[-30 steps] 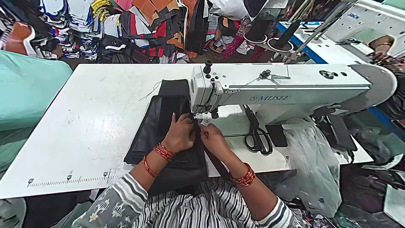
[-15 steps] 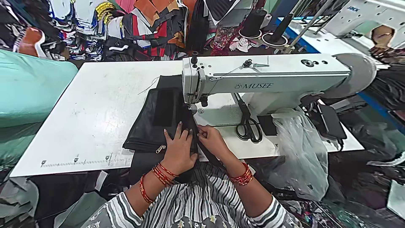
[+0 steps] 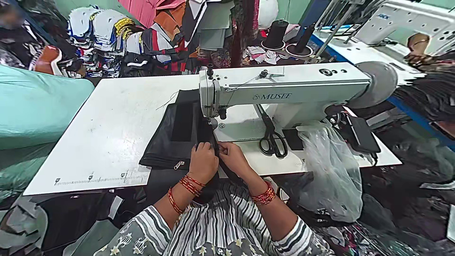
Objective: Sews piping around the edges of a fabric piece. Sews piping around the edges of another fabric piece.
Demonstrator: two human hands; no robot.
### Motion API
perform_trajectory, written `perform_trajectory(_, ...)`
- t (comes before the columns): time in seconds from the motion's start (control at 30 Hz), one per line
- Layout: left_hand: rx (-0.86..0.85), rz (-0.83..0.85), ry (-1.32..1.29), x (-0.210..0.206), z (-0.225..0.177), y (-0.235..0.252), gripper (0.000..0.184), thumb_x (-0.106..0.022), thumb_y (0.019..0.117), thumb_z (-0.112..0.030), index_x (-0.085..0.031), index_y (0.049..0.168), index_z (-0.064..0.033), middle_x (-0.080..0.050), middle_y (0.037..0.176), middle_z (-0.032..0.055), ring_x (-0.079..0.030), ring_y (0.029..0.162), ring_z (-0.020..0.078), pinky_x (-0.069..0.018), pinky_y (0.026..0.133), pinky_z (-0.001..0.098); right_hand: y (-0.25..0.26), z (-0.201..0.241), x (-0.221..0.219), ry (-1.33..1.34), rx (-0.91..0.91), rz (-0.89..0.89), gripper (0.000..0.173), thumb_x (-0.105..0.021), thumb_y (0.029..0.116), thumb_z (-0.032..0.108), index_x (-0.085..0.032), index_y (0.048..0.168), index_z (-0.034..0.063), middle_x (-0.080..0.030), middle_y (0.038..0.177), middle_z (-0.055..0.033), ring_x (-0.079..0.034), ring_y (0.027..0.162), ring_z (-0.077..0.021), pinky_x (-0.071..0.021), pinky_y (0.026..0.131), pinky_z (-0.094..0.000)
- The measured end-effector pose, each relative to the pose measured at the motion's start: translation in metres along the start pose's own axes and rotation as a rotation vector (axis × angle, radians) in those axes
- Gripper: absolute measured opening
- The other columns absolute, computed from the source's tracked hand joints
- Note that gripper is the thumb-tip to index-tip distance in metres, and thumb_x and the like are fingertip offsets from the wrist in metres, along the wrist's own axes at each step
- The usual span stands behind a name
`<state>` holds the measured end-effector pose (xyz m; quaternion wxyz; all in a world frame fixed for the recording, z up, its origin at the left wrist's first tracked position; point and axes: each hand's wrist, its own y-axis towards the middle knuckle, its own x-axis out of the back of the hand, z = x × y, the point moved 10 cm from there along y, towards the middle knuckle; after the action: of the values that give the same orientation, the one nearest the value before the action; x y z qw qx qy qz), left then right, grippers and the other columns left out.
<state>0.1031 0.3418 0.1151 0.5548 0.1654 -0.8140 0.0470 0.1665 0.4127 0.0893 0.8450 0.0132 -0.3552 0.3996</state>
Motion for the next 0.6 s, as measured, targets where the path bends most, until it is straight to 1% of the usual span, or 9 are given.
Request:
perform_trajectory(0.1, 0.066, 0.096, -0.047, 0.001, 0.006, 0.001, 0.033, -0.053, 0.0958, -0.010, -0.072, 0.116, 0.0078, -0.067, 0.117, 0.0262, -0.060, 0.121, 0.0429, -0.0432, 0.104, 0.0594, -0.002, 0.002, -0.004, 0.010, -0.003, 0.015, 0.041, -0.054, 0.0992, 0.001, -0.059, 0.140, -0.0033, -0.070, 0.114, -0.0182, -0.066, 0.099, -0.0217, -0.0507, 0.093, -0.0342)
perform_trajectory(0.17, 0.044, 0.112, -0.024, -0.001, 0.004, 0.000, 0.033, -0.053, 0.0962, -0.010, -0.072, 0.117, 0.0070, -0.066, 0.120, 0.0250, -0.059, 0.123, 0.0422, -0.0413, 0.105, 0.0606, -0.002, 0.005, -0.007, 0.016, 0.010, 0.007, 0.041, -0.053, 0.0988, 0.000, -0.059, 0.139, -0.0036, -0.069, 0.114, -0.0186, -0.065, 0.097, -0.0219, -0.0503, 0.092, -0.0342)
perform_trajectory(0.23, 0.001, 0.112, 0.020, -0.004, 0.001, 0.000, 0.033, -0.053, 0.0961, -0.010, -0.072, 0.118, 0.0059, -0.067, 0.121, 0.0237, -0.059, 0.123, 0.0423, -0.0412, 0.103, 0.0621, -0.002, 0.004, -0.007, 0.035, 0.011, 0.011, 0.041, -0.053, 0.0985, 0.000, -0.059, 0.139, -0.0040, -0.069, 0.116, -0.0197, -0.065, 0.099, -0.0227, -0.0505, 0.092, -0.0344)
perform_trajectory(0.33, -0.006, 0.190, 0.053, -0.009, 0.001, -0.001, 0.037, -0.052, 0.0970, -0.012, -0.069, 0.126, 0.0037, -0.064, 0.127, 0.0222, -0.056, 0.126, 0.0413, -0.0383, 0.105, 0.0626, 0.000, 0.000, -0.007, 0.088, 0.005, 0.026, 0.042, -0.053, 0.0978, -0.001, -0.059, 0.139, -0.0038, -0.069, 0.116, -0.0188, -0.065, 0.098, -0.0200, -0.0510, 0.090, -0.0330)
perform_trajectory(0.47, -0.014, 0.225, 0.052, -0.010, 0.002, 0.000, 0.039, -0.053, 0.0967, -0.015, -0.069, 0.127, 0.0028, -0.062, 0.128, 0.0222, -0.055, 0.127, 0.0411, -0.0373, 0.105, 0.0629, 0.000, -0.003, -0.007, 0.132, 0.003, 0.023, 0.042, -0.053, 0.0968, -0.001, -0.060, 0.138, -0.0029, -0.069, 0.113, -0.0162, -0.063, 0.090, -0.0151, -0.0507, 0.083, -0.0291)
perform_trajectory(0.53, -0.023, 0.247, 0.031, -0.010, 0.004, -0.001, 0.041, -0.054, 0.0968, -0.018, -0.067, 0.130, 0.0020, -0.059, 0.136, 0.0227, -0.052, 0.131, 0.0416, -0.0362, 0.107, 0.0629, 0.000, -0.003, -0.007, 0.117, 0.001, 0.029, 0.042, -0.053, 0.0967, -0.001, -0.060, 0.138, -0.0028, -0.069, 0.111, -0.0160, -0.063, 0.090, -0.0154, -0.0506, 0.084, -0.0297)
perform_trajectory(0.6, -0.061, 0.222, -0.003, -0.010, 0.006, -0.004, 0.042, -0.057, 0.0949, -0.020, -0.067, 0.129, 0.0017, -0.054, 0.146, 0.0229, -0.049, 0.137, 0.0424, -0.0366, 0.109, 0.0634, -0.003, -0.002, -0.008, 0.093, -0.003, 0.024, 0.042, -0.053, 0.0966, -0.001, -0.060, 0.138, -0.0025, -0.068, 0.111, -0.0173, -0.062, 0.092, -0.0184, -0.0503, 0.086, -0.0319)
